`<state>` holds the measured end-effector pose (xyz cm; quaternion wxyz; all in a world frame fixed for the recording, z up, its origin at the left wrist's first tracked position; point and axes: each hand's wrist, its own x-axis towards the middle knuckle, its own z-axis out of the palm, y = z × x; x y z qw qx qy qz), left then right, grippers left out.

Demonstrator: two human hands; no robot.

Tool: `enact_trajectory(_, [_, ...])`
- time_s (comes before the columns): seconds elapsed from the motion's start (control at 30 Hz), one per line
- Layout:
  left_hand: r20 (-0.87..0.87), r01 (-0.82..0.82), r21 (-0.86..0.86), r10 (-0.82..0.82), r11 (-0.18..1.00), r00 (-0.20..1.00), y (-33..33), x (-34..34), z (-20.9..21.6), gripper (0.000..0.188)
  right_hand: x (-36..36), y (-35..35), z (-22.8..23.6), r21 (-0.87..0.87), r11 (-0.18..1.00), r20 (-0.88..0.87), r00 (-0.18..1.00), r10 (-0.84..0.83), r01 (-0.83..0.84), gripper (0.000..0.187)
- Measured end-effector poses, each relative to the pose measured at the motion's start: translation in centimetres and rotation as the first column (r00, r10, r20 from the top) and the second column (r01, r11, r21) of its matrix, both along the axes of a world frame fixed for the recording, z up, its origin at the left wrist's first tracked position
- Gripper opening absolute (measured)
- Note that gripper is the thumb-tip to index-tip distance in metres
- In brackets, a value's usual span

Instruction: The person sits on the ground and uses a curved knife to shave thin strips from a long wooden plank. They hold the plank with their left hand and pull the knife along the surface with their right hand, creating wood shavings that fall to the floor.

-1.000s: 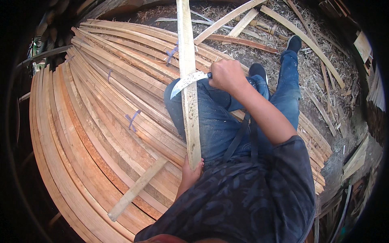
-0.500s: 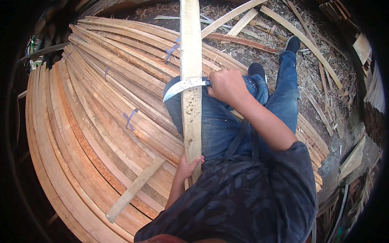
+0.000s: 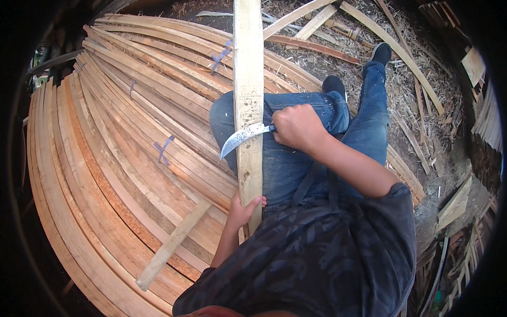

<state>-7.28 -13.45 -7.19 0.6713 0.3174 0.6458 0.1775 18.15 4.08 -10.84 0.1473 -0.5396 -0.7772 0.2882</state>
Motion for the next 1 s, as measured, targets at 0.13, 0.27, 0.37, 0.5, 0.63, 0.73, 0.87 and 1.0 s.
enact_trajectory(0.13, [0.008,-0.029,-0.003,0.029,1.000,1.000,0.9,0.9,0.6,0.043,-0.2,-0.8,-0.5,-0.039,0.998,0.012,0.999,-0.040,0.041,0.017])
enact_trajectory(0.27, [0.003,-0.068,0.017,0.068,0.998,0.998,1.7,2.4,1.0,0.040,0.0,0.6,-2.1,0.004,0.988,0.047,0.987,-0.156,0.156,0.016])
enact_trajectory(0.37, [-0.027,-0.038,0.049,0.039,0.998,0.999,1.8,2.6,0.7,0.040,1.0,3.4,-3.1,0.008,0.955,0.118,0.948,-0.295,0.296,0.015])
enact_trajectory(0.5, [-0.020,-0.043,0.048,0.044,0.998,0.999,2.1,2.4,0.6,0.041,1.4,5.5,-3.9,0.021,0.956,0.155,0.943,-0.293,0.294,0.016])
enact_trajectory(0.63, [-0.007,-0.084,0.067,0.084,0.994,0.996,1.8,2.6,0.5,0.041,3.4,7.5,-6.0,-0.082,0.800,0.194,0.797,-0.572,0.594,0.022])
enact_trajectory(0.73, [-0.022,-0.046,0.062,0.048,0.997,0.999,1.3,2.5,0.3,0.043,11.6,8.3,-8.6,-0.178,0.472,0.250,0.504,-0.827,0.863,0.030])
enact_trajectory(0.87, [-0.014,-0.065,0.045,0.066,0.997,0.998,1.6,2.4,0.2,0.041,7.5,5.4,-3.4,-0.126,0.761,0.180,0.769,-0.613,0.636,0.025])
enact_trajectory(1.0, [-0.048,-0.043,0.046,0.046,0.998,0.998,1.8,3.0,0.3,0.038,1.7,1.8,-1.2,-0.114,0.943,0.073,0.949,-0.307,0.314,0.017])
